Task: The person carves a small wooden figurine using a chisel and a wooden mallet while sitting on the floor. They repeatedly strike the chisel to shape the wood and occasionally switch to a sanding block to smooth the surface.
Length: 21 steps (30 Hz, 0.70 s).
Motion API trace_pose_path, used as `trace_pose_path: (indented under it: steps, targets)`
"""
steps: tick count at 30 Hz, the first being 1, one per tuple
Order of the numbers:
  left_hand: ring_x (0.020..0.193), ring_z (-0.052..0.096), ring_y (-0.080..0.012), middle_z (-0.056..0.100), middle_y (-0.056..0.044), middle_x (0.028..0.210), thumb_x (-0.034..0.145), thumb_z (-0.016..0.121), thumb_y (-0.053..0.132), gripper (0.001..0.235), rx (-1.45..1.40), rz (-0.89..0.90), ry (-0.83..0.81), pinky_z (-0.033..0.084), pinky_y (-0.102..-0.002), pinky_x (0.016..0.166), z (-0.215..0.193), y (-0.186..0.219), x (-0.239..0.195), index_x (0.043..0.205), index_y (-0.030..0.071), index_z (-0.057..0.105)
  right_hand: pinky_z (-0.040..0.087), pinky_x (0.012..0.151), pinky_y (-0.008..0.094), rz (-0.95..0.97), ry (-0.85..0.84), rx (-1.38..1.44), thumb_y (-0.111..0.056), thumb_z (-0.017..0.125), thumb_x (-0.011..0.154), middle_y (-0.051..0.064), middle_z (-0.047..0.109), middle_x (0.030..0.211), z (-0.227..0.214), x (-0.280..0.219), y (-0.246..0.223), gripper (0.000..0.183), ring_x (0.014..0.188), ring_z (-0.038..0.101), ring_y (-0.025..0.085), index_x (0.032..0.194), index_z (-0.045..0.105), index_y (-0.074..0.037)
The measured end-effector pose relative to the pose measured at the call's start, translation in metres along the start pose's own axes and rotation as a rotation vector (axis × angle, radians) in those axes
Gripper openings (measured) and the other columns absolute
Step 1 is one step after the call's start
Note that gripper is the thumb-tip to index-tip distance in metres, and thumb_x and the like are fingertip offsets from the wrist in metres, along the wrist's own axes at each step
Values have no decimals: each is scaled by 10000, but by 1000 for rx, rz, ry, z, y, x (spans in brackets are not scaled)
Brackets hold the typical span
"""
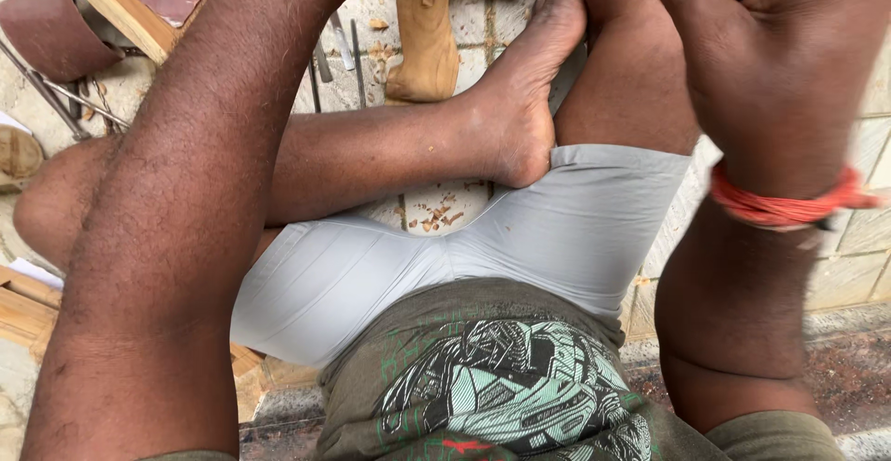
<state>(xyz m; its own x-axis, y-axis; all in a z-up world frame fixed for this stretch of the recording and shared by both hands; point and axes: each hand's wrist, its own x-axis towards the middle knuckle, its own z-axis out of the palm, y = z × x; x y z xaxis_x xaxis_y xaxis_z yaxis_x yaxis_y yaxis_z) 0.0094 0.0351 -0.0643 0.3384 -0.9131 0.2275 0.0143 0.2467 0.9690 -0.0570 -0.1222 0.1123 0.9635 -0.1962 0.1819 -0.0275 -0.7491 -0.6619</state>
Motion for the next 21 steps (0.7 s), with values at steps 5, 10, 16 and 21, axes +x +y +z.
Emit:
trace_pose_path:
  steps: [5, 10, 16, 21]
  targets:
    - [1573, -303, -170, -272, -15, 1707, 1045, 524, 638, 1132, -455, -110, 223, -70, -363, 1325, 2, 16, 13, 1608, 134, -320, 382, 637, 289, 34, 27, -17, 13, 708, 1077, 119, 615, 840, 7, -7, 3, 75, 711, 542, 175, 1107, 670, 70]
    - [1549, -163, -221, -137, -29, 1702, 1066, 481, 655, 968, -891, -434, 222, 79, -528, 1251, 5, 23, 12, 1640, 274, -199, 471, 713, 268, -63, 56, 17, 47, 693, 1091, 92, 683, 970, 19, -16, 2, 79, 827, 644, 151, 1152, 644, 40]
    - [1556, -170, -222, -148, -82, 1697, 1068, 539, 373, 968, -767, -307, 212, 72, -433, 1245, 2, 10, 5, 1618, 162, -228, 531, 784, 291, -72, 79, -100, 25, 750, 1053, 115, 667, 1093, 23, -25, 5, 233, 934, 663, 189, 1249, 625, 40]
    - [1569, -127, -165, -91, -36, 1701, 1112, 756, 215, 1049, -27, 158, 99, -8, -272, 1354, 2, 5, 1, 1591, 34, -159, 518, 867, 321, 70, 208, 110, -18, 745, 1060, 124, 641, 1171, 39, -34, 5, 360, 988, 617, 232, 1393, 609, -17]
